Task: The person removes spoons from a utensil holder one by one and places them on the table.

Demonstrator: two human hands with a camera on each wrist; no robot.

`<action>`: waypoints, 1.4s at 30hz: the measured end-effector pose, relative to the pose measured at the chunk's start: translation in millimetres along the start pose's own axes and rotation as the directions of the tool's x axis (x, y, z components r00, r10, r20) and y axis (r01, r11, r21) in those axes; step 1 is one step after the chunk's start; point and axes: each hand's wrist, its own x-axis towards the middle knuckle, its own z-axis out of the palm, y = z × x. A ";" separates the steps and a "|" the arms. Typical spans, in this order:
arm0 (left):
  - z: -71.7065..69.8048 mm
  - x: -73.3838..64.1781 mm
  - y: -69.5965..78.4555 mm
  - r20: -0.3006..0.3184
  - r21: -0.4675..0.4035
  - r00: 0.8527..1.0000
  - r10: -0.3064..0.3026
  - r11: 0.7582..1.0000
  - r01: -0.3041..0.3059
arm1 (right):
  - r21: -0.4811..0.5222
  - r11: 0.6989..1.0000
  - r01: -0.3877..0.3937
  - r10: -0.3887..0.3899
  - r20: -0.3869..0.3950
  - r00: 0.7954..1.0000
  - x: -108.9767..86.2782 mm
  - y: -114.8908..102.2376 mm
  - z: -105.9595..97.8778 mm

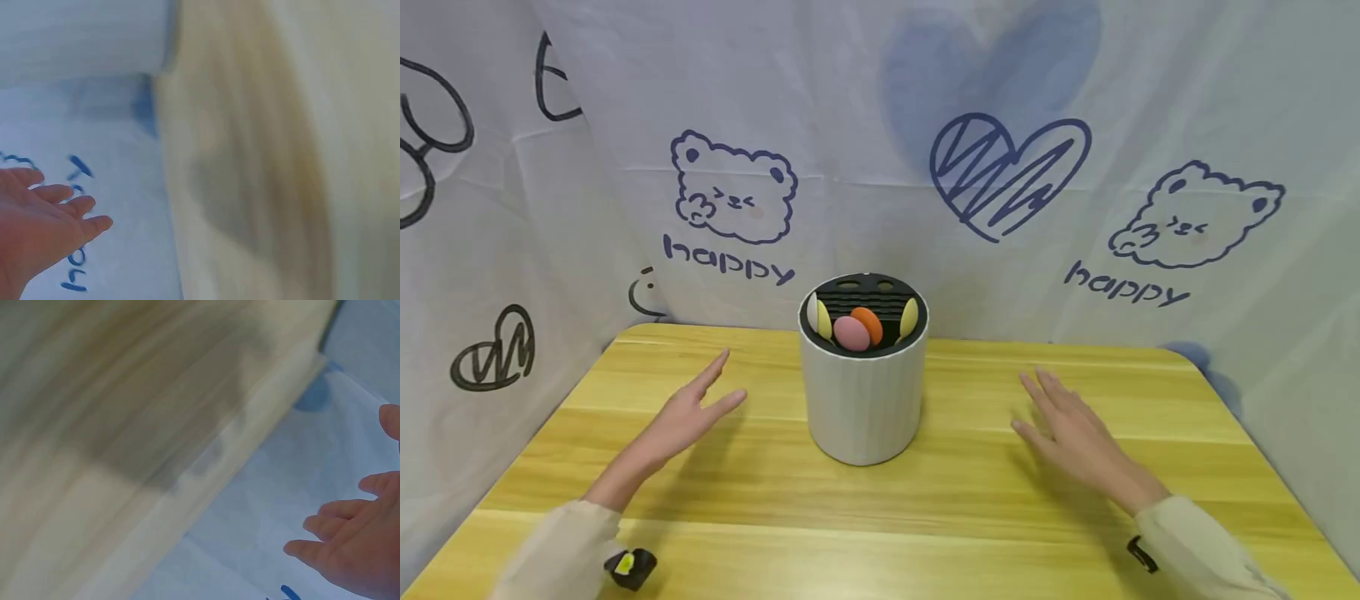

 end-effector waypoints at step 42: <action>63.8 50.8 77.7 -0.225 -0.446 0.959 0.169 0.857 -0.256 | 0.753 0.656 0.048 -0.007 -0.057 0.998 94.3 -96.3 -63.1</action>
